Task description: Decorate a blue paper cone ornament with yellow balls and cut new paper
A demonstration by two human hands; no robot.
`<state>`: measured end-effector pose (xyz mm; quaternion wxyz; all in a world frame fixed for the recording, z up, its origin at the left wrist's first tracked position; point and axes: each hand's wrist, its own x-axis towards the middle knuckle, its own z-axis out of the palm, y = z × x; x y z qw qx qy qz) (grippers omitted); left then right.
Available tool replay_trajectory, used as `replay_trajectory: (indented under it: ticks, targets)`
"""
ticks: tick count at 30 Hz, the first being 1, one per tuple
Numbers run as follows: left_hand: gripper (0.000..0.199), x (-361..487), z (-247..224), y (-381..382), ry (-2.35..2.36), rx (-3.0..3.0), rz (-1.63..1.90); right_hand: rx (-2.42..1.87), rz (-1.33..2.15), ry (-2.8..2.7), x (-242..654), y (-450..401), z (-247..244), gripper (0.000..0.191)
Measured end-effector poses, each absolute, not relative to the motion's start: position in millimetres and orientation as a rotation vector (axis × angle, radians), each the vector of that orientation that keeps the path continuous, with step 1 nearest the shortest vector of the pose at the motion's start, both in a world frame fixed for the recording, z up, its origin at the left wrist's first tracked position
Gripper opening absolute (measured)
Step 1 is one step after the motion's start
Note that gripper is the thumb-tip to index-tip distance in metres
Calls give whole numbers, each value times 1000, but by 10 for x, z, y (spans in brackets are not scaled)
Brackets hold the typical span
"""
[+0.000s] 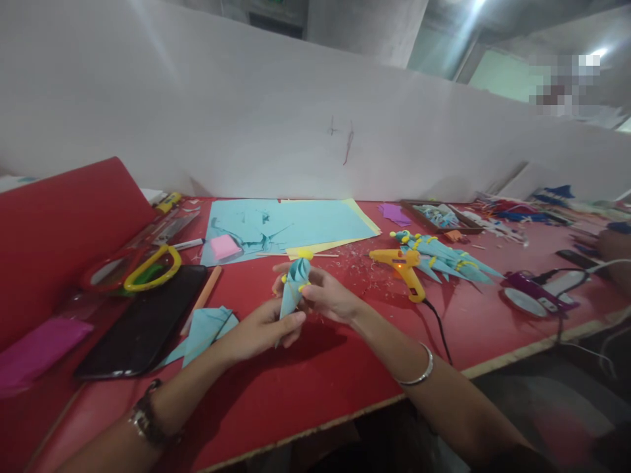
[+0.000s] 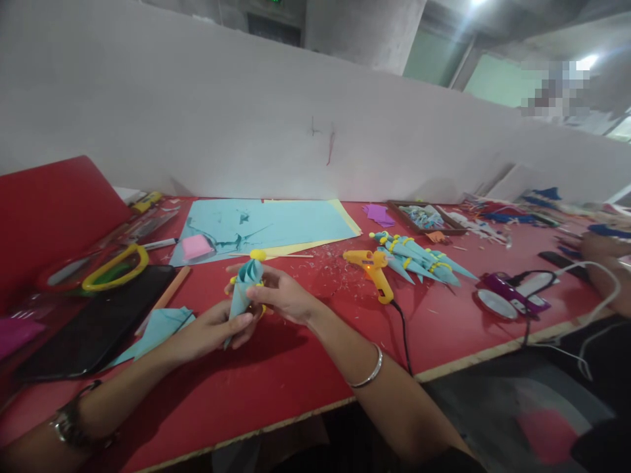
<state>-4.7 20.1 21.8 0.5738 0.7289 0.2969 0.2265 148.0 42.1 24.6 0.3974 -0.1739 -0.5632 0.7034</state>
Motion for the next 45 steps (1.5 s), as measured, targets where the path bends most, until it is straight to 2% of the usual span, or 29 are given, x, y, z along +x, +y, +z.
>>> replay_trajectory:
  ticks: [5,11,14,18,21,26,30,36,38,41,45]
  targets:
    - [42,-59,193,203,727,1700,505,-465,1730,-1500,1501,418,243,34]
    - [40,-39,244,184,800,1666,586,-438,1657,-1534,1469,436,253,47]
    - [38,-16,278,203,946,1673,758,-524,1511,-1439,1480,512,236,34]
    - [41,5,304,245,1169,1667,896,-861,1209,-1435,1630,662,190,12]
    - [41,2,290,272,1248,1676,867,-1075,1063,-1716,1795,721,180,10]
    - [43,-16,251,302,1228,1687,812,-1048,1268,-2226,1874,684,208,13]
    - [44,-23,249,312,1222,1670,787,-909,1329,-2074,1775,639,216,6]
    - [43,-22,248,310,1227,1649,800,-808,1413,-1945,1715,610,219,14]
    - [43,-20,248,311,1243,1662,802,-809,1331,-1914,1730,626,216,12]
    - [43,-21,254,312,1275,1693,790,-975,997,-1994,1776,676,189,8]
    - [45,-27,266,311,1354,1721,771,-1136,640,-2260,1808,723,131,15]
